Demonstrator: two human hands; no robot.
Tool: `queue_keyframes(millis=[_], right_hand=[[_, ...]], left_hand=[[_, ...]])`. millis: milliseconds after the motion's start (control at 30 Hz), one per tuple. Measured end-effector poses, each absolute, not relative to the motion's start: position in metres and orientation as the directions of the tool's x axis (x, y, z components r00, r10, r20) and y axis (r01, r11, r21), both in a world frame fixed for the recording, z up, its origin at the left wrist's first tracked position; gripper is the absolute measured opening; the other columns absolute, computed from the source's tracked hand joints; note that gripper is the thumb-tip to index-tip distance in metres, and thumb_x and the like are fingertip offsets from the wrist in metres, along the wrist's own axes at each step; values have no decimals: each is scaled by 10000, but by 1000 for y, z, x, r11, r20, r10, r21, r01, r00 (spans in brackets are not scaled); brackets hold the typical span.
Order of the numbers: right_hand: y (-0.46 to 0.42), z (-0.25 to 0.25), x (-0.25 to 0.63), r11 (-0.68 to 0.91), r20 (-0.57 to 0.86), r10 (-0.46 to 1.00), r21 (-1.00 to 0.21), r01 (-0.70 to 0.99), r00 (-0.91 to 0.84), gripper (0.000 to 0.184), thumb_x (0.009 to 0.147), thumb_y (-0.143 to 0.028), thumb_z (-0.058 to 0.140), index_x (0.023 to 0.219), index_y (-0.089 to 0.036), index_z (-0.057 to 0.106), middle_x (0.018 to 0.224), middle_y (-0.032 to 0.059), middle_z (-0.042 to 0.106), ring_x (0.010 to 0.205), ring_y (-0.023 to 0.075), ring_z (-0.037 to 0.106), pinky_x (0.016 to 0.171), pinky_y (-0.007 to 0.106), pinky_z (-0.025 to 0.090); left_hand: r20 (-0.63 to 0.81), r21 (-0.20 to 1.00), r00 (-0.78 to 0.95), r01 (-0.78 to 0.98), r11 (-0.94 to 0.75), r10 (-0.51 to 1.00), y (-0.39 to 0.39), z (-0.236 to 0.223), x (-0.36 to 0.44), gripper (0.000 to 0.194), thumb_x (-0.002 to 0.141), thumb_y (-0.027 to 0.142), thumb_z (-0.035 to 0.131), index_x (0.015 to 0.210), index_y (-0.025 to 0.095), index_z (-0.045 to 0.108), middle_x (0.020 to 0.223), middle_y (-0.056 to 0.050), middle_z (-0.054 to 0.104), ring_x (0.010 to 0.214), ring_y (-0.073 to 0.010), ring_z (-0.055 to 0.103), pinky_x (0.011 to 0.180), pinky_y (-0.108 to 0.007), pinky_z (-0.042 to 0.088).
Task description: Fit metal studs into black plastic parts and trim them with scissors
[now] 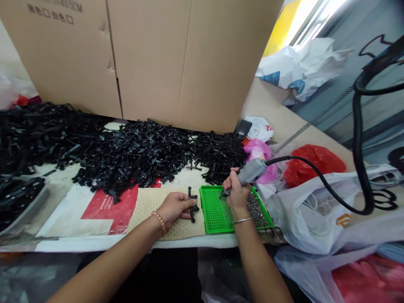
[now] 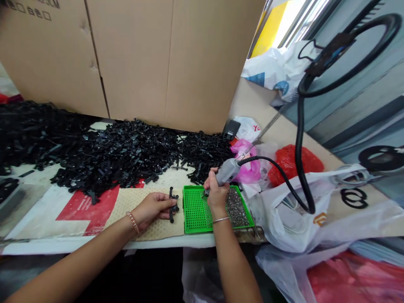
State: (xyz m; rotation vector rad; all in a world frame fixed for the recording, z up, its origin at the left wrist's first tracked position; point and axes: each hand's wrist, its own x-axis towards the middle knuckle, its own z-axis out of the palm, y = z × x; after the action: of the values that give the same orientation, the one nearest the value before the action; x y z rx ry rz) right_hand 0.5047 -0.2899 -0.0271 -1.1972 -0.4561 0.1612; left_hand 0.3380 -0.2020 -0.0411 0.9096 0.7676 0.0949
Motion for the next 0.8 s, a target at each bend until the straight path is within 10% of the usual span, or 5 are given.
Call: queue_keyframes(millis=[800], right_hand=[[-289,-36,507,315,285,414,-936,158,865,308,723,-414,710,846,-178,554,450,-99,427,376,79,379,403,207,340]], left_hand=[[-580,722,719,237,650,383,-202,-35,338,161,740,110,713,629,93,597,618,-46,665,546,-116,634,506,-205,543]])
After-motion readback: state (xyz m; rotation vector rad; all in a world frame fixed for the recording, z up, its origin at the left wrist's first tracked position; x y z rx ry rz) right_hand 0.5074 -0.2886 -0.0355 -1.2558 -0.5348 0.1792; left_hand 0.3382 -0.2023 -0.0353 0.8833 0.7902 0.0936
